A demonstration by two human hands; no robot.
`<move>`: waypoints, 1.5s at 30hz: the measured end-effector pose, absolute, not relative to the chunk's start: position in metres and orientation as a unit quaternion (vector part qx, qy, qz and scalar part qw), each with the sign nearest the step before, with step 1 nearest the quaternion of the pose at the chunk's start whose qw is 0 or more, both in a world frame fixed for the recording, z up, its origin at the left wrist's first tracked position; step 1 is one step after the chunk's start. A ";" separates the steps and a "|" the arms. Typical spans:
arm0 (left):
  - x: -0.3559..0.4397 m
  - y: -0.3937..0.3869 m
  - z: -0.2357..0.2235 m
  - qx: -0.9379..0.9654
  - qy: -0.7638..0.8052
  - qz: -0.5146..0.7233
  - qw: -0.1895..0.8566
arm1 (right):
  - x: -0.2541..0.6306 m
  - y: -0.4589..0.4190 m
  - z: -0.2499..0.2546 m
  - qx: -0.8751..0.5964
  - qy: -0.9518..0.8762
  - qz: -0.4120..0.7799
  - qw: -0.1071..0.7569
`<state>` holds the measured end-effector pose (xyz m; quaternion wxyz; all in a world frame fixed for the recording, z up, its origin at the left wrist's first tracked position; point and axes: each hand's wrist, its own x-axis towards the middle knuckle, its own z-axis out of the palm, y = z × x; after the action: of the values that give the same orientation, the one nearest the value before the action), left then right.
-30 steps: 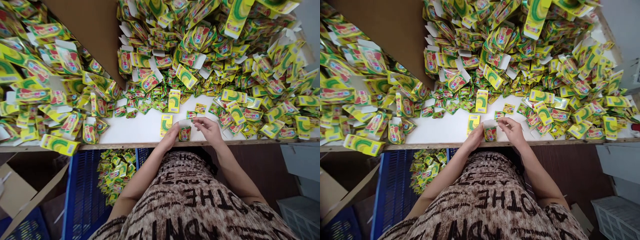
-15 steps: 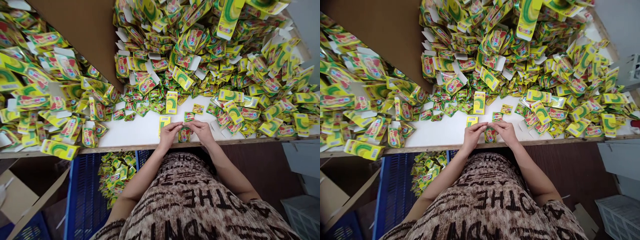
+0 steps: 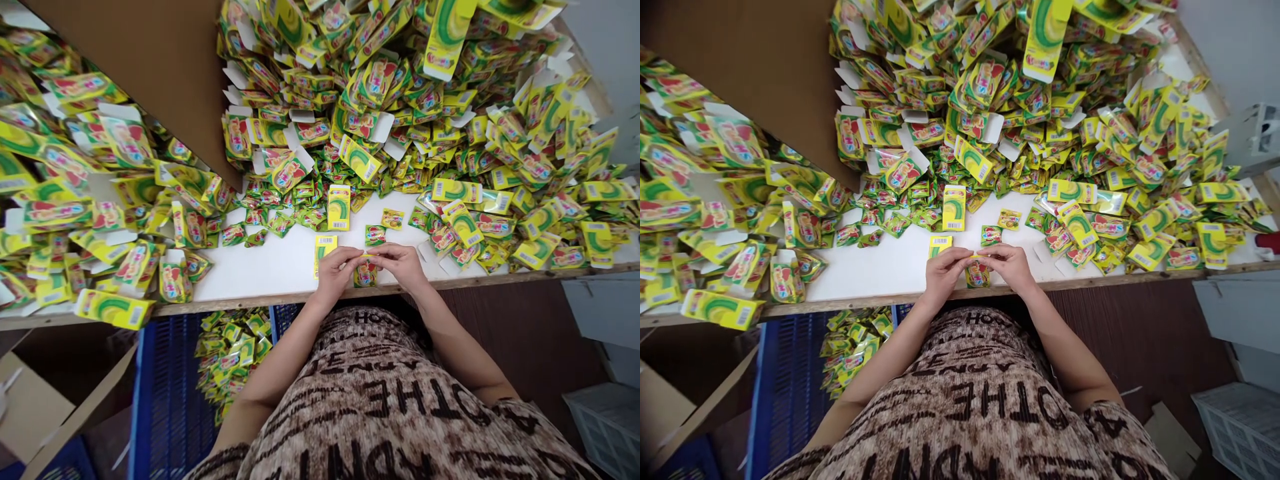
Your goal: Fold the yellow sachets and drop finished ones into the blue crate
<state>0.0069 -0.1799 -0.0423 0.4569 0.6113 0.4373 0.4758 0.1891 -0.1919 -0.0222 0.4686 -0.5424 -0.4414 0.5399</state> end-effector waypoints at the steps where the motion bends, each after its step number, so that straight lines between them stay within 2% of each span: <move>1: 0.006 -0.180 -0.043 0.617 0.430 0.477 0.455 | 0.189 -0.193 -0.023 -0.540 -0.452 0.533 0.469; 8: 0.005 -0.185 -0.050 0.639 0.425 0.427 0.478 | 0.180 -0.213 -0.031 -0.548 -0.589 0.346 0.483; 13: 0.004 -0.187 -0.052 0.709 0.395 0.366 0.455 | 0.213 -0.201 -0.032 -0.537 -0.656 0.320 0.423; 15: 0.008 -0.187 -0.052 0.733 0.368 0.341 0.460 | 0.241 -0.180 -0.034 -0.612 -0.643 0.241 0.392; 17: 0.009 -0.187 -0.046 0.724 0.361 0.344 0.476 | 0.268 -0.157 -0.036 -0.692 -0.641 0.139 0.301; 20: -0.014 -0.191 -0.021 0.642 0.427 0.387 0.506 | 0.297 -0.131 -0.039 -0.704 -0.689 0.096 0.140; 23: -0.081 -0.206 0.008 0.560 0.514 0.330 0.560 | 0.305 -0.118 -0.042 -0.687 -0.716 0.096 0.081; 25: -0.141 -0.226 0.015 0.569 0.532 0.155 0.607 | 0.302 -0.113 -0.045 -0.689 -0.711 0.095 0.104; 27: -0.198 -0.252 0.009 0.550 0.574 0.011 0.607 | 0.293 -0.107 -0.049 -0.697 -0.698 0.087 0.138; 30: -0.258 -0.288 -0.011 0.490 0.730 -0.113 0.464 | 0.276 -0.098 -0.056 -0.705 -0.687 0.076 0.161; 32: -0.270 -0.299 -0.016 0.460 0.768 -0.119 0.430 | 0.268 -0.093 -0.059 -0.714 -0.672 0.093 0.173; 35: -0.243 -0.285 -0.007 0.508 0.709 -0.001 0.490 | 0.264 -0.089 -0.058 -0.733 -0.611 0.175 0.242; 39: -0.166 -0.224 0.004 0.665 0.624 0.171 0.374 | 0.254 -0.096 -0.048 -0.670 -0.497 0.384 0.396; 42: -0.116 -0.179 -0.003 0.804 0.521 0.158 0.239 | 0.234 -0.108 -0.046 -0.620 -0.497 0.490 0.360; 45: -0.086 -0.152 -0.012 0.898 0.406 0.050 0.164 | 0.214 -0.115 -0.052 -0.682 -0.533 0.405 0.294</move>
<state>-0.0862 -0.1525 -0.0119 0.1639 0.8978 0.4057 0.0498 0.2142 -0.1151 -0.0519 0.2941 -0.6821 -0.5328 0.4055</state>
